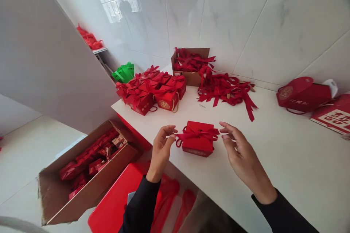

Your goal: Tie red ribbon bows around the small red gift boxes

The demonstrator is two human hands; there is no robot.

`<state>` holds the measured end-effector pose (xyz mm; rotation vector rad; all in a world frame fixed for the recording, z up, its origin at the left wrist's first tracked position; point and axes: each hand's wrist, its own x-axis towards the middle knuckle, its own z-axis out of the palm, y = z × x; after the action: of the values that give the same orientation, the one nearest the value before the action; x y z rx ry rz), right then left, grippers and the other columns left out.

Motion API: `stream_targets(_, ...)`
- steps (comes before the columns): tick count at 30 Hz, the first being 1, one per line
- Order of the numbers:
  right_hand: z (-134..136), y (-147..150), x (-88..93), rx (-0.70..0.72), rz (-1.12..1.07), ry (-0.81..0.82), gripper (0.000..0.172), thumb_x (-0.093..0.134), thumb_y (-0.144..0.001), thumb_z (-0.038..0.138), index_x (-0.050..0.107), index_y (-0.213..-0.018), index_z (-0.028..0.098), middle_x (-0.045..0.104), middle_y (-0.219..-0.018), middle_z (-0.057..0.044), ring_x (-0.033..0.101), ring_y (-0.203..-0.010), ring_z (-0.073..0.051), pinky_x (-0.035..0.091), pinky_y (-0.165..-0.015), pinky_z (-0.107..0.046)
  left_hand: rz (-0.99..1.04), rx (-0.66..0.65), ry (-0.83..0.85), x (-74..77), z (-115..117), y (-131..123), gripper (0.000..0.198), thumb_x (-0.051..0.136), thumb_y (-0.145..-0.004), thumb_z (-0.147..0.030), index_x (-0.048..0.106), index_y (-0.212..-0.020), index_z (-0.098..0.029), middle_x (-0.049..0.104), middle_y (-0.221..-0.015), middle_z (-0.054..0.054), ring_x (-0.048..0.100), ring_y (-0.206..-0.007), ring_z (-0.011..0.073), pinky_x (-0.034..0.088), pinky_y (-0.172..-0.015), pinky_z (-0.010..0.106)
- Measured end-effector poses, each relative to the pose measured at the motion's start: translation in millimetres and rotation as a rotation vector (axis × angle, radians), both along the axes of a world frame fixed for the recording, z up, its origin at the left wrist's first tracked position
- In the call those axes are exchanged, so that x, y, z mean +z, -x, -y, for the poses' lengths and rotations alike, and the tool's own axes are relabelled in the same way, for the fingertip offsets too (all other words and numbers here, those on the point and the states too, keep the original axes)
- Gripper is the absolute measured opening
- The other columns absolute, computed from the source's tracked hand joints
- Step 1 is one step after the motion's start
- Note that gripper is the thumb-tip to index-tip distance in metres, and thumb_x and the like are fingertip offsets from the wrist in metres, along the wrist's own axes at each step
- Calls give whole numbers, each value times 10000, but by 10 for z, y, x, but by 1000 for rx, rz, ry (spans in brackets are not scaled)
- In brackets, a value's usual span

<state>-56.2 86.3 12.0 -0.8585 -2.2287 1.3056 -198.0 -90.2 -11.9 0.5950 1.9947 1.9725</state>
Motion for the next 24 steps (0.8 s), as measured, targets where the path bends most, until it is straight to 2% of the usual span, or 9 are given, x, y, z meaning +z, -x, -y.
stream_targets(3,-21,11,18,100,13,8,440,520,-935,477,588,-1301,242,642,-1259,-128,653,-1055,-269,558,-817,-413,27,-69,41,19,-2,-80,212,611,-893,-322,660,-1066,-209,688,-1082,61,648,-895,175,513,-817,313)
stream_targets(6,-30,48,30,106,6,17,307,526,-932,480,649,-1055,228,699,-1125,-111,670,-975,-263,553,-774,-397,31,-53,43,16,-48,-86,188,659,-875,-380,630,-898,-196,671,-1057,57,642,-939,187,514,-828,310)
stream_targets(8,-38,64,13,96,18,36,315,505,-944,512,641,-958,228,719,-1050,-97,680,-928,-259,552,-745,-389,31,-50,35,8,-65,-68,231,640,-891,-413,595,-847,-191,666,-1027,63,640,-924,188,518,-814,314)
stream_targets(11,-43,50,-46,72,-11,85,322,470,-968,504,627,-1032,230,719,-1092,-93,691,-954,-254,566,-797,-410,14,-44,29,-1,-55,-124,284,606,-915,-447,581,-1090,-225,644,-1186,94,631,-1063,222,522,-873,356)
stream_targets(12,-35,38,-69,63,-28,110,322,462,-976,490,618,-1083,230,713,-1130,-97,694,-975,-254,570,-827,-422,-16,-14,55,-8,-52,-183,406,620,-904,-459,524,-1241,-255,598,-1299,108,603,-1157,245,514,-920,390)
stream_targets(14,4,13,-104,72,-52,172,335,466,-985,470,598,-1174,228,699,-1202,-110,696,-1028,-256,573,-880,-435,-112,73,165,-39,-67,-358,794,703,-839,-486,276,-1487,-318,430,-1502,141,487,-1341,305,464,-1027,491)
stream_targets(17,96,-7,-132,174,-51,260,373,479,-996,461,577,-1280,240,677,-1282,-122,678,-1129,-260,571,-931,-425,-228,132,337,-133,-160,-636,1189,815,-720,-505,15,-1577,-306,227,-1616,200,259,-1497,402,302,-1149,641)
stream_targets(20,152,-27,-171,256,-49,268,396,478,-1003,462,572,-1331,261,656,-1335,-122,630,-1233,-267,564,-965,-428,-245,214,354,-216,-243,-690,1200,815,-726,-453,-14,-1579,-292,189,-1630,216,192,-1525,419,239,-1183,670)
stream_targets(24,75,-138,-296,213,-27,265,410,488,-997,512,611,-1298,262,675,-1304,-121,643,-1214,-277,535,-1018,-467,-317,329,272,-134,-123,-241,1167,796,-748,-358,-23,-1578,-303,175,-1639,183,282,-1502,369,295,-1190,598)
